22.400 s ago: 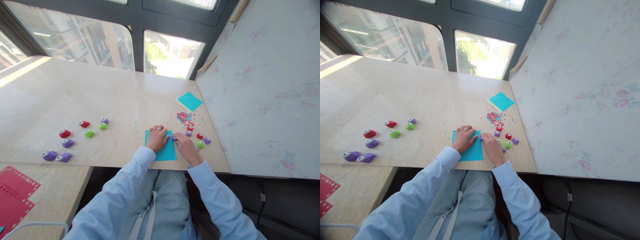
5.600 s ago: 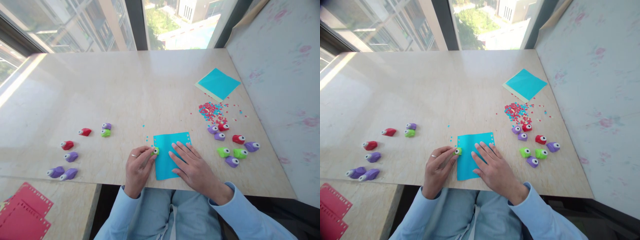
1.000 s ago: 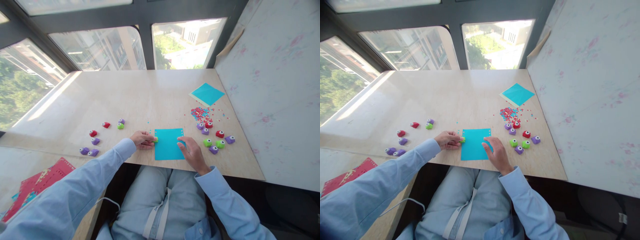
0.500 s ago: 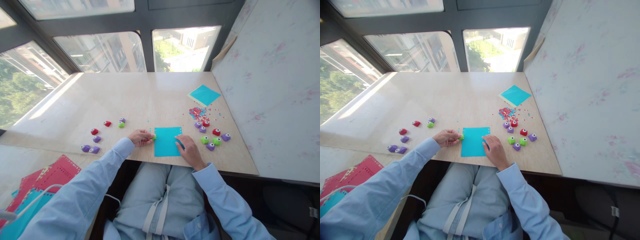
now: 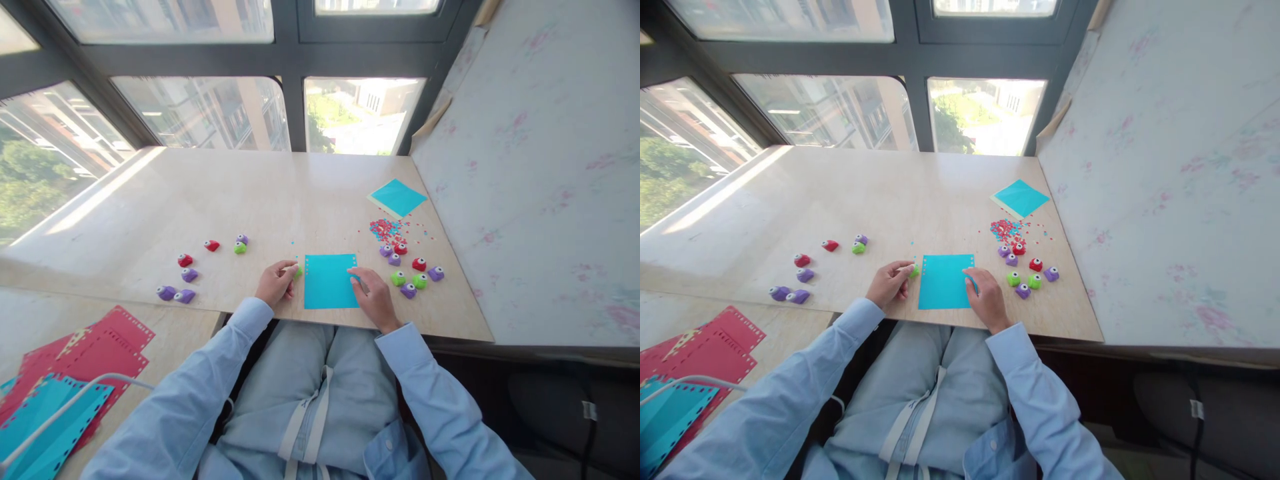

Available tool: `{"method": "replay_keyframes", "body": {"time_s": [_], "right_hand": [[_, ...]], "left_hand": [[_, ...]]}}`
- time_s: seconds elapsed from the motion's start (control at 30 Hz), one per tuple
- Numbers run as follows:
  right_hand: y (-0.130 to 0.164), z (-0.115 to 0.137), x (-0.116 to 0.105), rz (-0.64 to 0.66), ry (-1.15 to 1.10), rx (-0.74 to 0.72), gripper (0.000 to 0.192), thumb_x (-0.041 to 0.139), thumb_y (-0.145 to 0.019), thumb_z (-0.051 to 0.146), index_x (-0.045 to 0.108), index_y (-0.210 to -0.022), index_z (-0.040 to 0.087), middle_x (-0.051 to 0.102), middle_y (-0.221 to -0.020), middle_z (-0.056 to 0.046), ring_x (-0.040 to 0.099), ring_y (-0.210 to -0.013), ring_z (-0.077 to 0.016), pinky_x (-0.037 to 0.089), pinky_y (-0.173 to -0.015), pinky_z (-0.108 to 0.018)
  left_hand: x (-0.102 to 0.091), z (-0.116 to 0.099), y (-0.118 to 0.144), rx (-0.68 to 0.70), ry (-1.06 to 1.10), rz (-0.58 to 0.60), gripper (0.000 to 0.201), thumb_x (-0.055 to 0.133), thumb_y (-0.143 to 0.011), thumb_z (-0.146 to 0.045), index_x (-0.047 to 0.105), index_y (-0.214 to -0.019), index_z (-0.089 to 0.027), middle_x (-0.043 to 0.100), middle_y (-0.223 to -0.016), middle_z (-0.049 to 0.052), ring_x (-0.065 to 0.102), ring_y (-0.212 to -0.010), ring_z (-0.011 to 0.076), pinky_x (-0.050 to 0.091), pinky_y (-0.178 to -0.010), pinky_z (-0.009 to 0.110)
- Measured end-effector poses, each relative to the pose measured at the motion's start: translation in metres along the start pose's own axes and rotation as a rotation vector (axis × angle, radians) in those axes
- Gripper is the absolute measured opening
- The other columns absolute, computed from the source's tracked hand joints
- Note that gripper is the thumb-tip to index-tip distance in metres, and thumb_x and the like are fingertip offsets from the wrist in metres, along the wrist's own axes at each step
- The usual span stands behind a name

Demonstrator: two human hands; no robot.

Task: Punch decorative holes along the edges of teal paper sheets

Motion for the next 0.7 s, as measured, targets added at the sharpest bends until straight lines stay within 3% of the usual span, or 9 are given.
{"method": "replay_keyframes", "body": {"time_s": [0.23, 0.37, 0.53, 0.7], "right_hand": [[0.006, -0.011, -0.017, -0.156, -0.061, 0.154, 0.021, 0.05, -0.09, 0.023, 0.069, -0.097, 0.019, 0.073, -0.097, -0.008, 0.067, -0.093, -0.0224, 0.052, -0.088, -0.04], [0.011, -0.013, -0.02, -0.197, -0.068, 0.179, 0.02, 0.05, -0.089, 0.024, 0.069, -0.093, 0.02, 0.073, -0.094, -0.008, 0.067, -0.091, -0.0224, 0.052, -0.086, -0.04], [0.013, -0.012, -0.022, -0.214, -0.07, 0.19, 0.019, 0.051, -0.089, 0.025, 0.069, -0.092, 0.019, 0.073, -0.093, -0.008, 0.067, -0.09, -0.0221, 0.052, -0.085, -0.039], [0.02, -0.008, -0.022, -0.251, -0.121, 0.24, 0.019, 0.052, -0.09, 0.028, 0.069, -0.092, 0.02, 0.073, -0.092, -0.007, 0.067, -0.088, -0.0217, 0.052, -0.084, -0.039]], "left_hand": [[-0.008, 0.003, 0.004, 0.042, -0.069, -0.155, 0.028, 0.053, -0.086, -0.043, 0.058, -0.092, -0.016, 0.05, -0.046, -0.006, 0.053, -0.036, 0.013, 0.042, -0.033, 0.02], [-0.015, -0.002, 0.012, 0.07, -0.218, -0.25, 0.027, 0.047, -0.088, -0.044, 0.056, -0.094, -0.019, 0.053, -0.05, -0.005, 0.054, -0.036, 0.0132, 0.04, -0.033, 0.021], [-0.013, -0.007, 0.014, 0.094, -0.372, -0.261, 0.029, 0.042, -0.09, -0.046, 0.054, -0.086, -0.02, 0.059, -0.059, -0.001, 0.052, -0.034, 0.0131, 0.038, -0.033, 0.023], [-0.012, -0.006, 0.015, 0.107, -0.273, -0.278, 0.031, 0.044, -0.089, -0.049, 0.053, -0.084, -0.02, 0.059, -0.059, -0.002, 0.053, -0.037, 0.0129, 0.038, -0.034, 0.022]]}}
Point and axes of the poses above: each hand's wrist, its own y-axis away from the middle knuckle, its own x-axis out of the palm, z = x × y, the point moved 8 cm from there along -y, towards the middle knuckle
